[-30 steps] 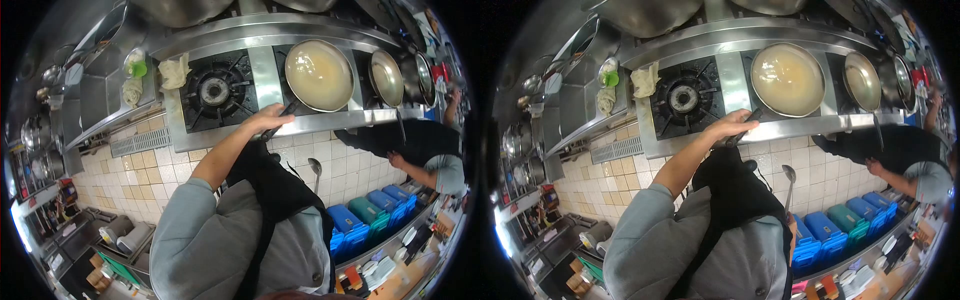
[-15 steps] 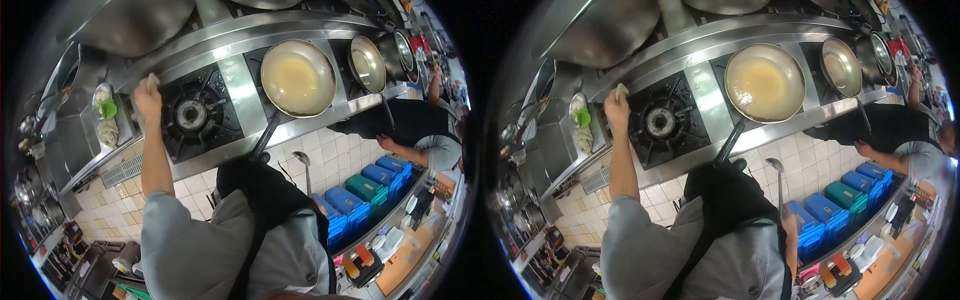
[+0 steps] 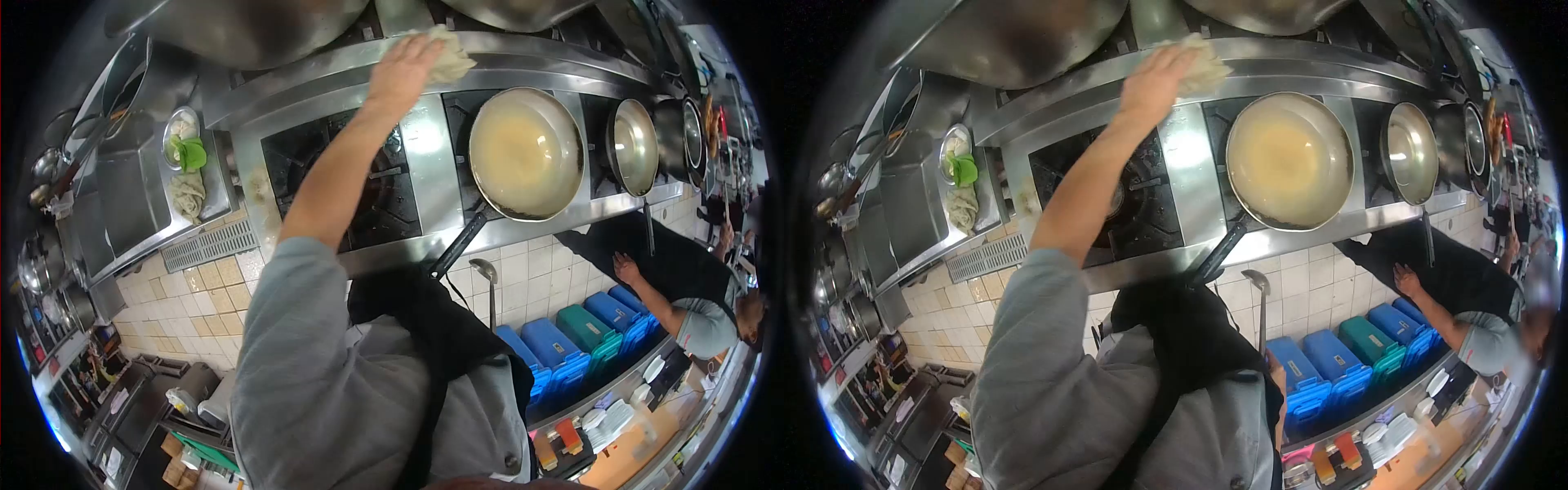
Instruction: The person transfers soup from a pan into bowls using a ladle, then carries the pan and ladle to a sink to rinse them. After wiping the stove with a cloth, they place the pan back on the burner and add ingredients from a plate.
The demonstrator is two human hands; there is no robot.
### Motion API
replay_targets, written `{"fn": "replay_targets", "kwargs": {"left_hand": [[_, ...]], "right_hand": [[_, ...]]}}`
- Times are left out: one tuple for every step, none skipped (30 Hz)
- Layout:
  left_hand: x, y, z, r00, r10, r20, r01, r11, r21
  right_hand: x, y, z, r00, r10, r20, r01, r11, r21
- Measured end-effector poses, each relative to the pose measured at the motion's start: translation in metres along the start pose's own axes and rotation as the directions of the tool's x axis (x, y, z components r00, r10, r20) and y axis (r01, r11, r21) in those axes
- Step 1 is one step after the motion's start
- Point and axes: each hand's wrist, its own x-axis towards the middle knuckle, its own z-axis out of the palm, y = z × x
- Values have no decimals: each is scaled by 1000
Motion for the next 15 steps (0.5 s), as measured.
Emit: {"fn": "replay_targets", "kwargs": {"left_hand": [[-9,-15,-8,1000,-5,7,4,998,68],[-22,-27,-20,999,-46,-14,46,998,40],[-36,-45,-30,999,-20,-46,23,997,73],[-49,-64,-42,997,8,-77,1,994,106],[-63,-76,-57,997,-28,-72,38,989,144],[-76,-87,-72,996,-63,-67,74,981,180],[-88,-104,-81,995,-78,-58,89,971,222],[-95,-112,-94,995,-37,-94,57,973,225],[-101,-115,-106,992,-107,-66,120,959,256],[-104,-108,-113,984,-173,-36,176,942,287],[-104,-91,-117,988,-148,-31,151,951,270],[-105,-75,-120,969,-249,8,243,953,180],[-102,-65,-118,937,-344,62,338,936,97],[-104,-64,-94,963,-263,-50,261,964,-42],[-95,-52,-87,967,-252,-37,250,967,-53]], "right_hand": [[5,-5,-4,1000,-17,-2,17,1000,20],[5,-4,0,1000,-14,3,14,1000,1],[8,-4,2,1000,-22,5,22,1000,-1],[8,-5,4,999,-32,8,32,999,0],[11,-7,5,999,-46,11,46,999,2],[11,-7,6,998,-56,11,56,998,6],[11,-8,7,998,-66,6,66,998,11],[10,-8,9,997,-74,2,74,997,25],[5,-7,10,997,-78,-8,78,996,32],[-1,-6,13,997,-73,-13,73,996,43],[-7,-5,17,998,-66,-23,67,996,55],[-12,-1,23,998,-55,-33,57,996,68],[-18,5,30,998,-35,-50,39,996,84],[-23,13,38,994,-59,-94,74,982,173],[-26,22,46,987,-81,-138,115,960,255]]}}
